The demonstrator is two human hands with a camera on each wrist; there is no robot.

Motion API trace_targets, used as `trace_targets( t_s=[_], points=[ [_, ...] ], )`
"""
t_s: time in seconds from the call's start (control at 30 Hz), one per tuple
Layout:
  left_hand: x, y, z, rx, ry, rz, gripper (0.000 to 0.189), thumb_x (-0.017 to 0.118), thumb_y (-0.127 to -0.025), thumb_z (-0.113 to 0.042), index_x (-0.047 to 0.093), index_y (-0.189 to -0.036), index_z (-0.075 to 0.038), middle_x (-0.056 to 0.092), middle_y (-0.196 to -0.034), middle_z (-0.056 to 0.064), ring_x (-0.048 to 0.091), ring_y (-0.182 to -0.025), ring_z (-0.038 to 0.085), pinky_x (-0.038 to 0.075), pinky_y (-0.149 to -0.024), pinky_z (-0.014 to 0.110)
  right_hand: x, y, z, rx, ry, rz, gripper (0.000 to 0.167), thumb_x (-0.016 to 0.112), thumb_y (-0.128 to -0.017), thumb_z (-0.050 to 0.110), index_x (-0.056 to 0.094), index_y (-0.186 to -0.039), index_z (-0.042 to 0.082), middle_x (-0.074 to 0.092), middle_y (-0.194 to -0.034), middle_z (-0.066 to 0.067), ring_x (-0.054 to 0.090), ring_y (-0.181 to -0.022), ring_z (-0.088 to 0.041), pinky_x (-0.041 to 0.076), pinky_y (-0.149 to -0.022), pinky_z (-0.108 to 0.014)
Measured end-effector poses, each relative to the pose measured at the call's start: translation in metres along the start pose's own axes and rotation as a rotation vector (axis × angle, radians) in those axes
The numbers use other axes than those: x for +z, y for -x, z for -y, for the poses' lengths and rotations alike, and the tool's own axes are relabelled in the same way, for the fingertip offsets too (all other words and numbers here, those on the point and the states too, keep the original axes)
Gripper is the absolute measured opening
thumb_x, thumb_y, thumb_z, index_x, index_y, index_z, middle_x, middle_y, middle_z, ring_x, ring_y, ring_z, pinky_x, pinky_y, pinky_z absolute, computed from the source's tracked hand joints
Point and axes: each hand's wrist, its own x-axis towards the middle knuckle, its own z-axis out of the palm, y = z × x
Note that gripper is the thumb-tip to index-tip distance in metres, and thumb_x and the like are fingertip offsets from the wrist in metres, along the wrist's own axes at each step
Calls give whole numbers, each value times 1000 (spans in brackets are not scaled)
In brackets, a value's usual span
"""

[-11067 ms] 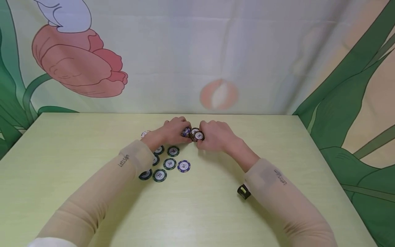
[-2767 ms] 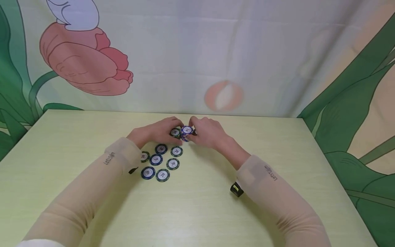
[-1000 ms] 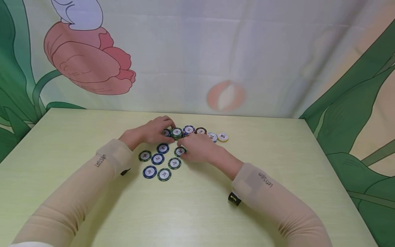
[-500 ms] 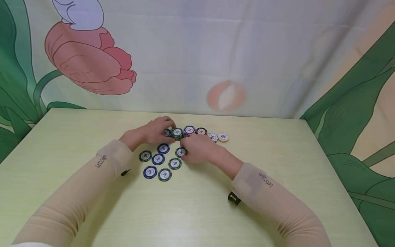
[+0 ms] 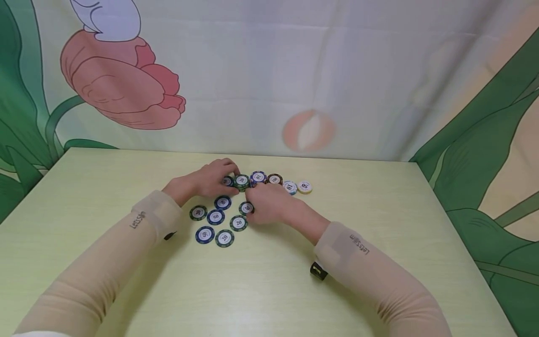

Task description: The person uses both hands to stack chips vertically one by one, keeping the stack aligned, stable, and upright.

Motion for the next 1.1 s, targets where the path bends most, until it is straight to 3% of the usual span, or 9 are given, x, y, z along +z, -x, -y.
trace_targets(
  t_s=[0.3,0.87,1.1],
  points=[
    [2,-2,2,-6,15,-10,46,71,-97,-35,59,-133,-10,46,-149,13,42,-132,31,33,-112,57,4,-2,-3,-3,49,-33,28,73,-85,35,66,-99,12,60,-73,5,57,-62,-15,48,-54,-34],
    [1,2,4,10,56,-34,41,73,-95,-30,62,-128,-8,48,-146,14,43,-130,32,33,-111,60,-5,-14,-7,67,-21,-181,36,67,-87,35,66,-110,8,65,-83,1,58,-66,-16,48,-55,-32],
    [0,3,4,19,83,-33,40,72,-96,-26,62,-129,-6,47,-148,15,44,-130,32,32,-112,60,-6,-17,-5,98,-25,-212,37,68,-87,34,65,-110,6,64,-79,-1,59,-63,-17,48,-52,-34]
  ],
)
